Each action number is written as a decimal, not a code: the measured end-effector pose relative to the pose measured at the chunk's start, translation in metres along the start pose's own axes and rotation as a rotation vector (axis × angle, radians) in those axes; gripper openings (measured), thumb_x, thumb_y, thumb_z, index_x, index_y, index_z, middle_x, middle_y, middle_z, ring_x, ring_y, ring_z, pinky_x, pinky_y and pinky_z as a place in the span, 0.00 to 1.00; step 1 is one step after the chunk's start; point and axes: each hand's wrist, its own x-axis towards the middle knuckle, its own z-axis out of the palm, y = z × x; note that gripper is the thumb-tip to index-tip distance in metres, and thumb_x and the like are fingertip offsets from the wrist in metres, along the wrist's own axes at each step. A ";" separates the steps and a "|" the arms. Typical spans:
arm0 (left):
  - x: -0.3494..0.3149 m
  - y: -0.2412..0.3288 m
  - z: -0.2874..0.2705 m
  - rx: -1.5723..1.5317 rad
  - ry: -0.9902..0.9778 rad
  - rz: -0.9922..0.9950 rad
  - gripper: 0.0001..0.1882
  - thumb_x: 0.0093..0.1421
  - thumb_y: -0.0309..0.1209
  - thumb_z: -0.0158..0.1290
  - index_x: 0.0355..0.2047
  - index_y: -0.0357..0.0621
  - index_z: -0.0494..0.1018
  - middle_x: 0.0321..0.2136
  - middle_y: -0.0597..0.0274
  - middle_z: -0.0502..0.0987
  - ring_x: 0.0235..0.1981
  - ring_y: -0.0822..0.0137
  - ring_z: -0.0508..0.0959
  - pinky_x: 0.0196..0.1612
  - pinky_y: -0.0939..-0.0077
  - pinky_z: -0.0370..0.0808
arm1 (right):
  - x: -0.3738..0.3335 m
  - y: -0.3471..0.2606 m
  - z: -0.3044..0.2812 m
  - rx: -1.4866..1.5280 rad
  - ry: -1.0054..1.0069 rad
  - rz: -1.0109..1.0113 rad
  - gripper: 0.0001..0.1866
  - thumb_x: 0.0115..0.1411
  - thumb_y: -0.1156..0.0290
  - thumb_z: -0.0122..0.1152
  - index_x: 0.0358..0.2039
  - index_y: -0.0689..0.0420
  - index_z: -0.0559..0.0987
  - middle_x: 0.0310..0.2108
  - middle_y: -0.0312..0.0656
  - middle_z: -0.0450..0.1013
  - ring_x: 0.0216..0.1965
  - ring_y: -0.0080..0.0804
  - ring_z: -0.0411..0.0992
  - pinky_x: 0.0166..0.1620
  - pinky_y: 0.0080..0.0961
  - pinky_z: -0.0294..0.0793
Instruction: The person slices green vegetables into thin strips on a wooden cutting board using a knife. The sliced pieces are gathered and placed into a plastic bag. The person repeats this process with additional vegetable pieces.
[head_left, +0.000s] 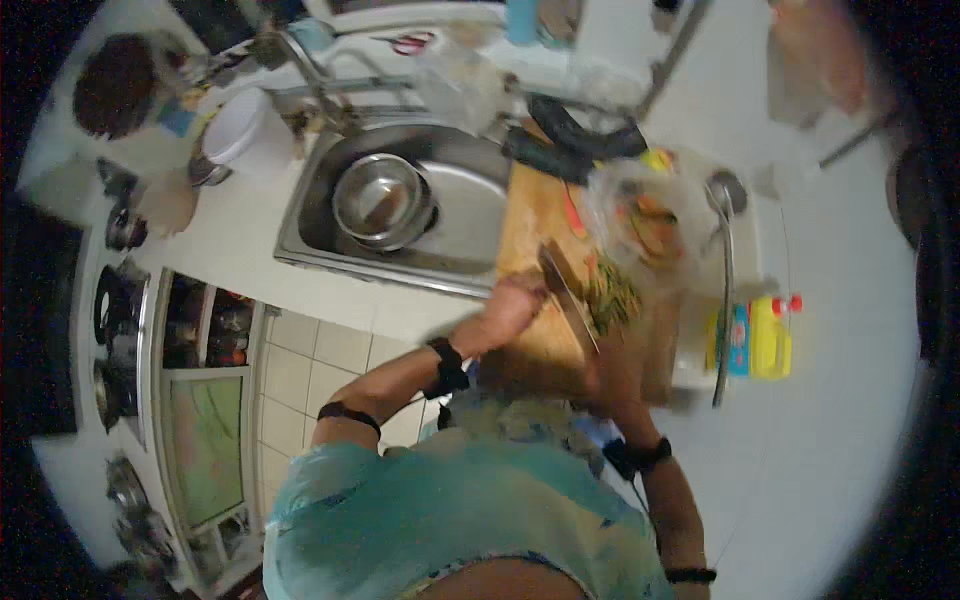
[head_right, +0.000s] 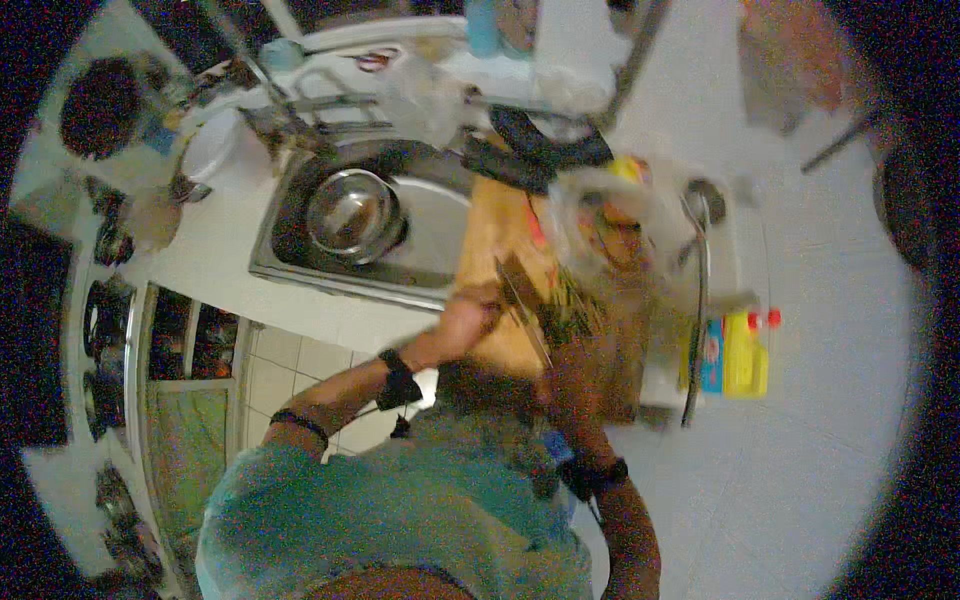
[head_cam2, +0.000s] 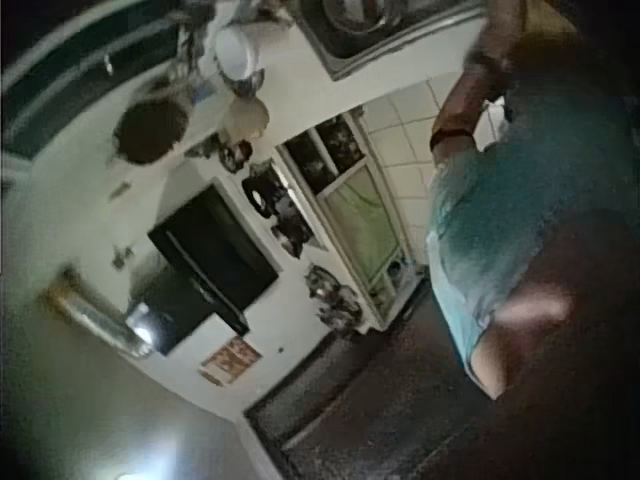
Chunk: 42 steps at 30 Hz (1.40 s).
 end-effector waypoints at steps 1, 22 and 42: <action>-0.004 -0.002 0.004 -0.016 -0.103 -0.034 0.05 0.44 0.25 0.52 0.23 0.42 0.74 0.27 0.60 0.74 0.34 0.57 0.75 0.35 0.61 0.72 | -0.004 0.002 -0.002 -0.102 0.078 -0.128 0.13 0.50 0.63 0.57 0.34 0.57 0.75 0.25 0.49 0.70 0.31 0.49 0.70 0.33 0.45 0.68; -0.002 0.005 -0.025 0.003 -0.236 0.034 0.12 0.49 0.28 0.52 0.36 0.44 0.74 0.33 0.53 0.74 0.37 0.51 0.73 0.37 0.61 0.73 | -0.002 -0.010 -0.004 -0.192 0.205 -0.243 0.11 0.48 0.64 0.55 0.26 0.59 0.74 0.18 0.51 0.71 0.23 0.52 0.72 0.24 0.43 0.69; 0.000 0.008 -0.032 -0.165 -0.247 0.017 0.09 0.41 0.24 0.54 0.26 0.39 0.74 0.32 0.55 0.73 0.38 0.53 0.73 0.40 0.65 0.74 | 0.003 -0.014 0.002 -0.225 -0.136 -0.272 0.13 0.50 0.64 0.55 0.15 0.59 0.74 0.25 0.55 0.70 0.27 0.54 0.70 0.31 0.49 0.67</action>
